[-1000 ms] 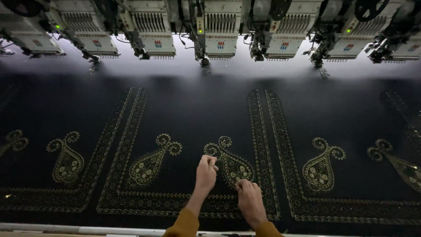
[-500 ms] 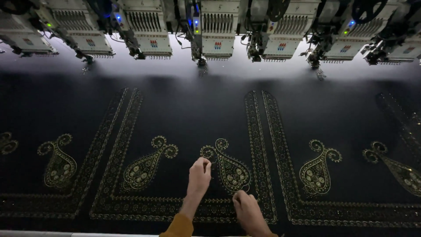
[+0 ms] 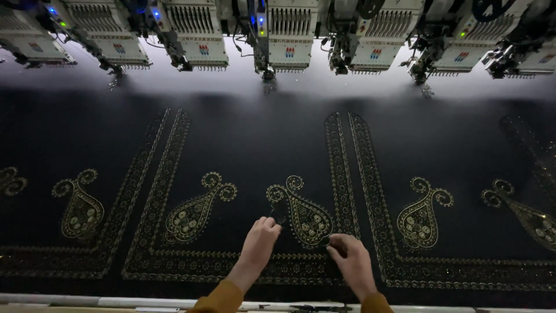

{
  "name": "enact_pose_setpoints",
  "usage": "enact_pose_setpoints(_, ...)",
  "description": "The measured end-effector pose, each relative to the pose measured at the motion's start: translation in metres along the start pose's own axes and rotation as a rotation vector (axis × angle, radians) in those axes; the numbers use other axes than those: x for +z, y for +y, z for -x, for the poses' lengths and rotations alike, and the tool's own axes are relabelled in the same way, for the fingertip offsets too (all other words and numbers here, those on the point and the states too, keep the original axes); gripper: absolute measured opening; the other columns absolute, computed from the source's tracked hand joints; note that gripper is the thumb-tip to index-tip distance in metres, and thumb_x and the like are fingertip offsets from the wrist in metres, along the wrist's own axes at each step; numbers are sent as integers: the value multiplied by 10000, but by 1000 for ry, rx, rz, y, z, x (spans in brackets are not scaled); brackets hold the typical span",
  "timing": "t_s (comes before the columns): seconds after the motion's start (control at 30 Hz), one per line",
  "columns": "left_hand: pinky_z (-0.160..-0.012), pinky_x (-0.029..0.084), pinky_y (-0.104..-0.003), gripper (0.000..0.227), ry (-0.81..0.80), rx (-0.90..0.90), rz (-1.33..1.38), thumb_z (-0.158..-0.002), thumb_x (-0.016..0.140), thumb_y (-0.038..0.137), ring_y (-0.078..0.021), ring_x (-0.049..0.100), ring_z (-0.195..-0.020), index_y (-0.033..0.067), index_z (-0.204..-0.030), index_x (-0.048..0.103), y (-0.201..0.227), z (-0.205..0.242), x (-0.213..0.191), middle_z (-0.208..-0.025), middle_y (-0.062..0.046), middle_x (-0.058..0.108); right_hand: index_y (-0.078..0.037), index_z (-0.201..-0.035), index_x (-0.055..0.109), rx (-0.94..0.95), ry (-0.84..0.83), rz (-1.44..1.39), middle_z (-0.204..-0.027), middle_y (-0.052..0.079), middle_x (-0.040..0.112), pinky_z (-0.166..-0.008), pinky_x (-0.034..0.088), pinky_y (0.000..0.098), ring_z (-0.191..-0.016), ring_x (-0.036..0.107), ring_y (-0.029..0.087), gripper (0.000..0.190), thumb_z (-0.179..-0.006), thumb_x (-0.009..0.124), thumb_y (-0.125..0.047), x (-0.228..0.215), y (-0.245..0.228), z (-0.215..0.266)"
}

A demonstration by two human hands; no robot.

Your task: The person threads the needles of multiple industrial embroidery machines. They pull thread through the needle eye and secure it by hand, moving between different machine heads to repeat the process.

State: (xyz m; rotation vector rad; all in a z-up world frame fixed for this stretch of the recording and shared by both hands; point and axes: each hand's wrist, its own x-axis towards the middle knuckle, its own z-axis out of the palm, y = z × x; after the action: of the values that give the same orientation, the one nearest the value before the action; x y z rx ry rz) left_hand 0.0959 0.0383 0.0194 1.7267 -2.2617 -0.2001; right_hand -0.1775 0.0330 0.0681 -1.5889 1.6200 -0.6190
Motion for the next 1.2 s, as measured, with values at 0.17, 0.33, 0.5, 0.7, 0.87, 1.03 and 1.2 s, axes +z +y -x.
enact_pose_setpoints(0.17,-832,469,-409,232,8,30,-166,-794,699,-73,-300,533,-891,105,-877,575,7,10,-5,-942,-112,546,-240,-1183,798,3,-186,202,-1120,-34,759,-947,548,318,-1061,689,149,260,-938,716,-263,12,-18,12)
enact_pose_setpoints(0.33,-771,461,-418,122,-5,-269,137,-1020,495,76,-307,545,-868,112,-948,586,27,7,-23,-954,-119,550,-320,-1266,754,-108,-216,382,-1169,-44,759,-940,568,345,-1075,716,174,341,-927,731,-279,25,-23,3)
enact_pose_setpoints(0.5,-811,450,-360,137,-157,-624,709,-1074,472,160,-216,499,-912,137,-949,524,35,18,-40,-1016,-56,526,-306,-1126,697,-221,-274,531,-1186,-82,605,-975,402,391,-1121,533,196,169,-1042,555,-274,45,-23,2)
enact_pose_setpoints(0.7,-610,468,-364,104,-23,-769,987,-1089,470,146,-170,527,-678,120,-1025,548,43,30,-57,-1022,-47,657,-163,-1027,690,-270,-114,260,-1035,45,730,-876,576,336,-990,666,198,364,-874,516,118,54,-23,8)
enact_pose_setpoints(0.87,-777,539,-319,129,121,-650,711,-1013,605,195,-154,683,-866,129,-1044,712,32,19,-35,-937,-12,734,-90,-1046,712,-1,-187,112,-1052,88,741,-901,562,345,-969,697,213,263,-943,509,44,33,-21,2)
enact_pose_setpoints(1.03,-811,552,-395,276,102,-422,459,-982,656,99,-273,633,-1047,83,-1252,714,14,-14,-10,-1092,-103,679,-107,-1091,739,94,-88,145,-1061,48,770,-893,552,317,-984,697,181,185,-995,583,-84,4,-6,-2)
enact_pose_setpoints(1.2,-687,522,-361,202,-41,-74,-7,-998,636,30,-244,550,-839,66,-808,692,-8,-38,10,-878,-81,577,-223,-1143,815,59,-64,192,-996,-23,751,-863,550,298,-955,687,137,242,-973,668,-312,-6,-20,-6)
